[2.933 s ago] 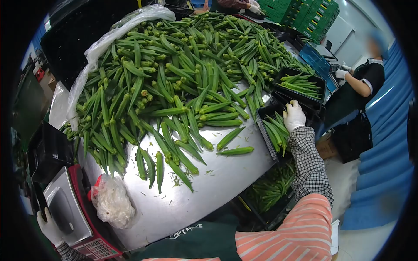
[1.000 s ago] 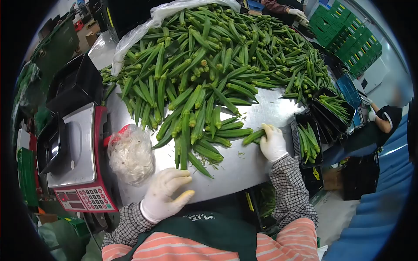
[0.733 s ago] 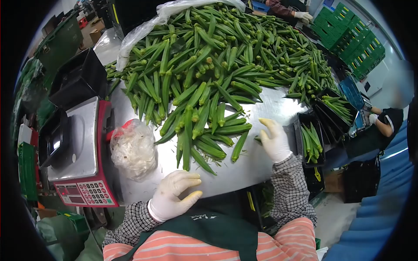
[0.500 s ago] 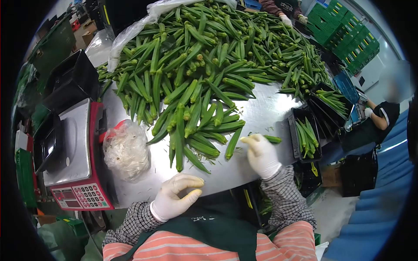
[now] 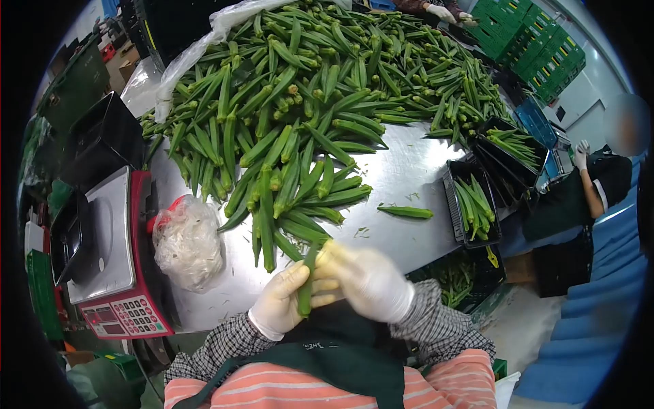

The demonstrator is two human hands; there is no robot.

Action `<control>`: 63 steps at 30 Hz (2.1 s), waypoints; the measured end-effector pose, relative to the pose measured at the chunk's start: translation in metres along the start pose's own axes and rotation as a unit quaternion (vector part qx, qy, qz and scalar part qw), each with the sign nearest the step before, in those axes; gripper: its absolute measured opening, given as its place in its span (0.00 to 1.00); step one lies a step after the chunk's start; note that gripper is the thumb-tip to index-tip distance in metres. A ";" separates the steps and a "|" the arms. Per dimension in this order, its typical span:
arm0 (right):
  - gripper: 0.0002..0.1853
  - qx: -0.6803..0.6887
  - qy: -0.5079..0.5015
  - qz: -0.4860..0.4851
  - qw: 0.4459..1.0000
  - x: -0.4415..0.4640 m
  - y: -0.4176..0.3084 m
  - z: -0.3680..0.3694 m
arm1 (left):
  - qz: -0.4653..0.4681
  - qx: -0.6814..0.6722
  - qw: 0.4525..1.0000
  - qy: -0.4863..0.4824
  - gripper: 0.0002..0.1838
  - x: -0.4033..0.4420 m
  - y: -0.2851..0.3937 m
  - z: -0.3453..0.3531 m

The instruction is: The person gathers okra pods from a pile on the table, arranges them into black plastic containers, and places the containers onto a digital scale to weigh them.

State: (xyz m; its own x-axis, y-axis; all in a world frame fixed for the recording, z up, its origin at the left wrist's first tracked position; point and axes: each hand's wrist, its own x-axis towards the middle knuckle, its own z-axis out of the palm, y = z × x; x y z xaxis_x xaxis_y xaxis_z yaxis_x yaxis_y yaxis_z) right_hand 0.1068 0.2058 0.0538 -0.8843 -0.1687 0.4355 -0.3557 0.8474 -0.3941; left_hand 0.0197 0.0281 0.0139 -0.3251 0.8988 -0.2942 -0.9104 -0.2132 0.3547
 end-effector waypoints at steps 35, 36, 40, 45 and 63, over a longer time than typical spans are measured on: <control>0.09 0.115 0.184 0.400 0.891 0.030 0.142 -0.041 | 0.022 -0.061 0.997 0.034 0.18 -0.004 -0.001 -0.007; 0.09 0.110 0.188 0.399 0.891 0.023 0.134 -0.050 | 0.021 -0.055 0.998 0.032 0.18 -0.004 -0.001 -0.006; 0.07 0.051 0.158 0.371 0.914 -0.032 0.077 -0.118 | 0.011 -0.055 0.998 0.014 0.18 0.000 0.001 -0.006; 0.06 -0.081 0.003 0.421 0.903 -0.111 0.019 -0.174 | -0.011 -0.067 0.998 0.019 0.18 0.007 -0.001 -0.008; 0.17 -0.184 0.017 0.266 0.946 0.084 0.159 -0.001 | 0.126 -0.113 0.985 0.014 0.28 -0.032 -0.002 -0.008</control>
State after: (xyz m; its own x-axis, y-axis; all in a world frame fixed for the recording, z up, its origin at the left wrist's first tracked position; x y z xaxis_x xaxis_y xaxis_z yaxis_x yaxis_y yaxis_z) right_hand -0.0235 0.3267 0.0288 -0.8954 0.3432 0.2836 0.2731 0.9265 -0.2589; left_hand 0.0296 -0.0034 0.0157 -0.5521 0.7960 -0.2484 -0.8327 -0.5110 0.2132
